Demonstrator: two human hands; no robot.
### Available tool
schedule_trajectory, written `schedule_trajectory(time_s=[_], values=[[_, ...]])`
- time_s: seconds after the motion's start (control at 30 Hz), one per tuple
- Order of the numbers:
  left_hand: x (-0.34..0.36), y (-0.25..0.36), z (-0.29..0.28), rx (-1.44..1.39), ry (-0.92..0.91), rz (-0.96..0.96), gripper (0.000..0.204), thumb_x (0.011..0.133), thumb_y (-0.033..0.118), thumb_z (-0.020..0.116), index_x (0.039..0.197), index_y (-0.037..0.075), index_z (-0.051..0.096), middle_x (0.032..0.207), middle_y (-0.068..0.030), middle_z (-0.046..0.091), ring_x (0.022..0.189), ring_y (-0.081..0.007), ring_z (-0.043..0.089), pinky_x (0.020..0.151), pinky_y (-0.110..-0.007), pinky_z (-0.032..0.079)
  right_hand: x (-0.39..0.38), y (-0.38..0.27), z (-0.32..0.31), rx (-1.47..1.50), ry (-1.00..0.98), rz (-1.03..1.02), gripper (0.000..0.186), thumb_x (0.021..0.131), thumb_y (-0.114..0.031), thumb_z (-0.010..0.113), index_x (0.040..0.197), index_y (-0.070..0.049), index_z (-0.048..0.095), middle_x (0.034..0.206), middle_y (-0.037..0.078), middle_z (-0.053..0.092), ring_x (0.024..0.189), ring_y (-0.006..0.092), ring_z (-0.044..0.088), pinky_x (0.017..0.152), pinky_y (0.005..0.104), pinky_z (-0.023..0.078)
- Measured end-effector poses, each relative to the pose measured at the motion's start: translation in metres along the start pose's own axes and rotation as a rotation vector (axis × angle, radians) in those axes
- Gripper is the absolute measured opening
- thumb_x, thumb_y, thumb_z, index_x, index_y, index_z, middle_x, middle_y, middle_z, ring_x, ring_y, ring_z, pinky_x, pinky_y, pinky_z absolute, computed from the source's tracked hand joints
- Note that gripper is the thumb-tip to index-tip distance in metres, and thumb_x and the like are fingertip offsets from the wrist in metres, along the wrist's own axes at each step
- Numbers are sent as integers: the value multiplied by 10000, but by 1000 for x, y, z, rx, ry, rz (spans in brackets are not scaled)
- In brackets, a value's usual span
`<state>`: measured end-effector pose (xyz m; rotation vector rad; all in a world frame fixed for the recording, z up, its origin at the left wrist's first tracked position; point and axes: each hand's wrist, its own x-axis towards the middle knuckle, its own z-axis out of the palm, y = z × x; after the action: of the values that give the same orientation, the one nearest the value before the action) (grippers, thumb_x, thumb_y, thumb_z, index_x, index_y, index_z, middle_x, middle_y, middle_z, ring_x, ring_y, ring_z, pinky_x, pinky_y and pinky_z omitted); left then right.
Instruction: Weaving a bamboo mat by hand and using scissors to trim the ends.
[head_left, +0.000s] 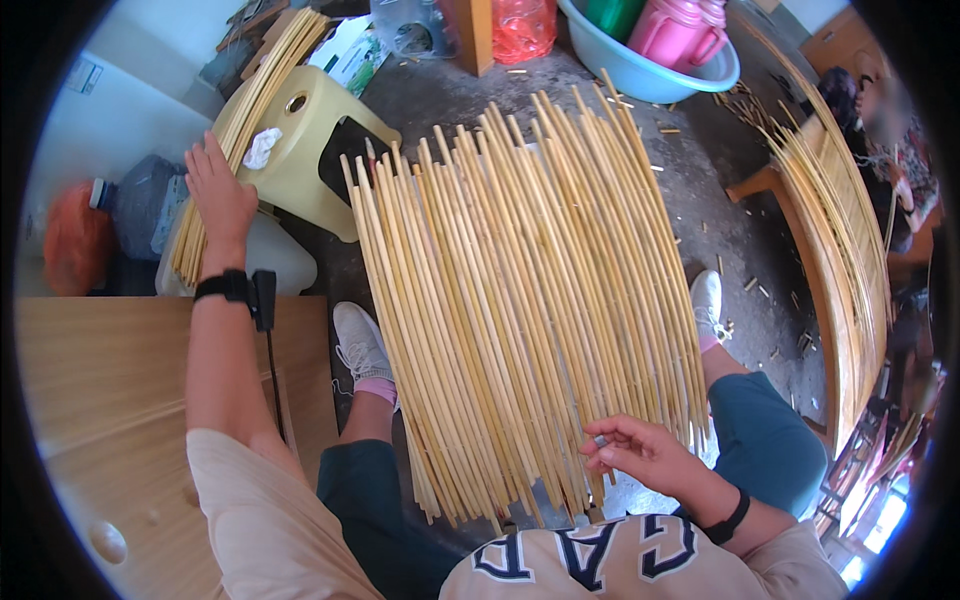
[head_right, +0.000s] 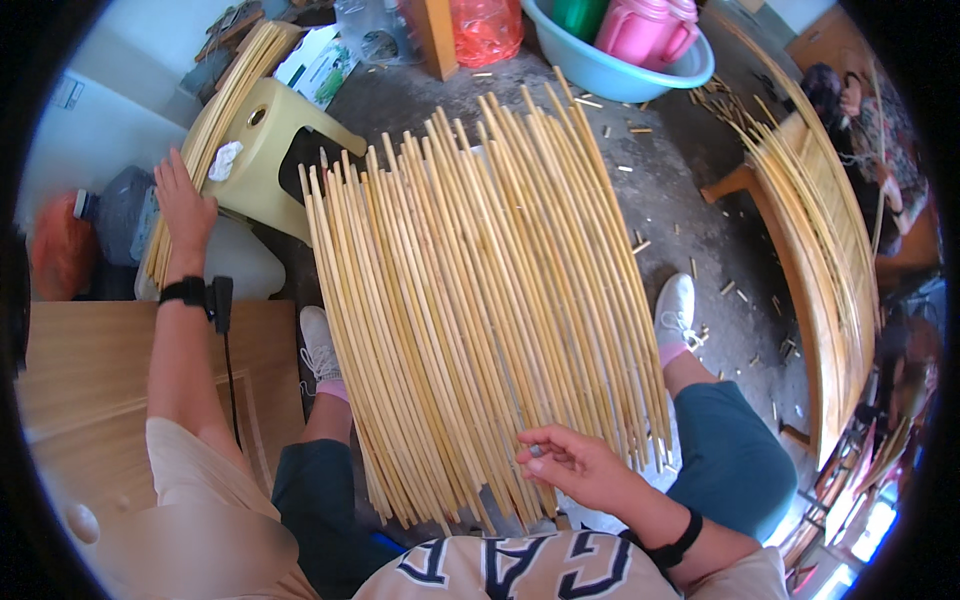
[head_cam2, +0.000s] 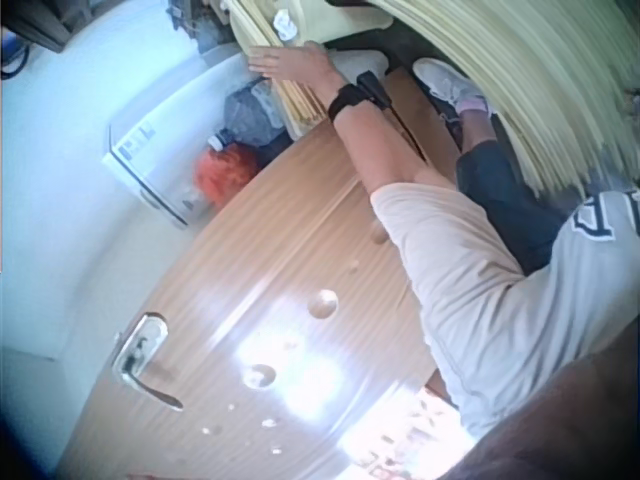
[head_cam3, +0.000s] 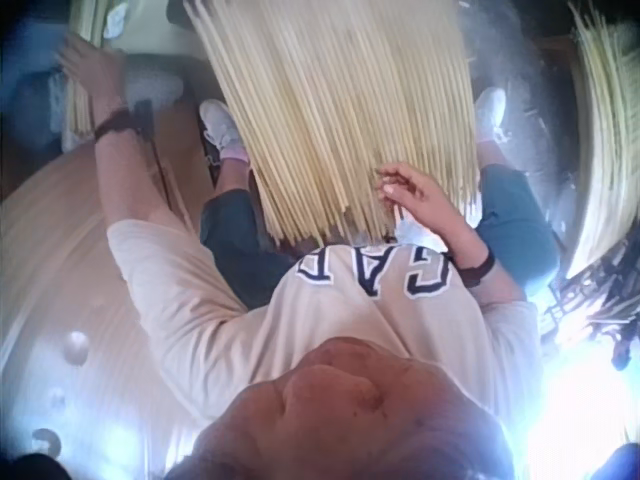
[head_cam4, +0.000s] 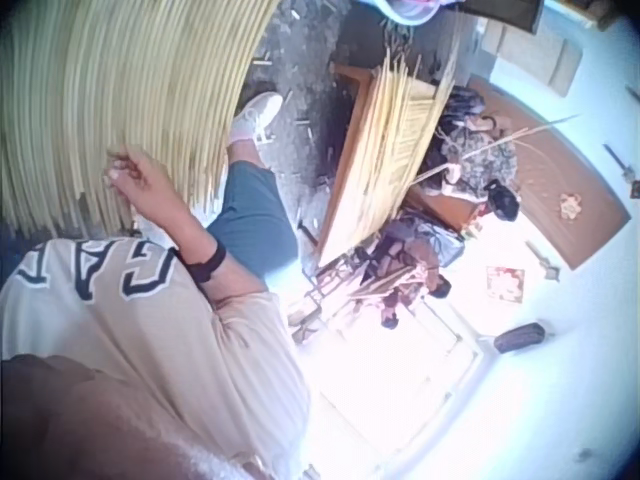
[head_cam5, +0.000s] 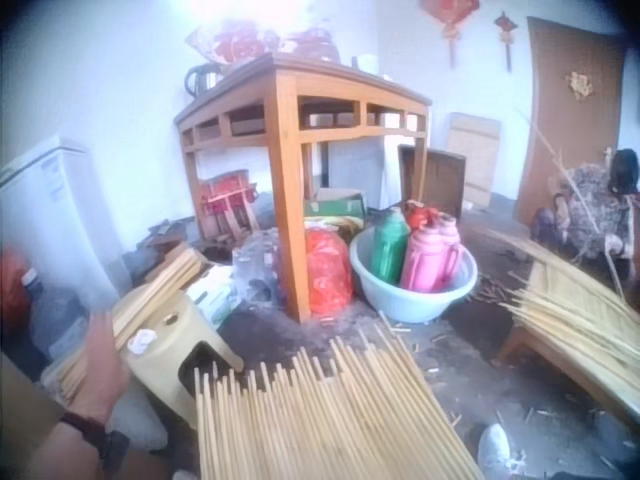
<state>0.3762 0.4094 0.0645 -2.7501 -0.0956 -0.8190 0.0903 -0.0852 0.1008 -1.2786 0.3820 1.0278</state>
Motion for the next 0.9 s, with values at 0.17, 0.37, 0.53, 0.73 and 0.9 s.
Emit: schedule_trajectory(time_s=[0.17,0.37,0.53,0.73,0.9], values=[[-60,48,-60,-341,-32,56,803,662,-4,593,1363,-14,202,1326,-276,290,1262,-450,228,1054,-473,208,-8,6,0,-26,-12,-65,356,889,-141,533,1200,13,453,1021,104,588,892,145,591,776,268,491],[-154,82,-134,-712,-289,-53,769,692,24,588,1355,-47,203,1350,-264,277,1272,-404,241,1069,-423,186,-17,0,-23,24,112,-220,341,887,-165,533,1172,8,465,1001,113,593,815,147,602,705,260,494],[-221,111,-207,-1025,-561,-552,686,734,74,606,1333,-30,289,1325,-234,347,1247,-326,330,1035,-352,258,-52,-34,-37,242,466,-527,305,871,-109,520,1152,2,481,975,123,603,804,159,608,682,246,484],[-213,98,-307,-887,-399,-168,562,790,49,568,1312,8,367,1315,-156,385,1234,-258,351,1022,-321,268,-181,-57,-31,84,459,-1185,231,884,-102,484,1070,21,544,942,143,611,764,173,602,674,264,489],[-204,56,-379,-918,-369,-186,533,804,103,584,1301,48,402,1344,-159,374,1264,-295,333,1014,-345,285,-294,-40,2,-84,-326,-1669,186,792,-175,601,903,-26,600,762,128,583,607,179,571,482,297,441]])
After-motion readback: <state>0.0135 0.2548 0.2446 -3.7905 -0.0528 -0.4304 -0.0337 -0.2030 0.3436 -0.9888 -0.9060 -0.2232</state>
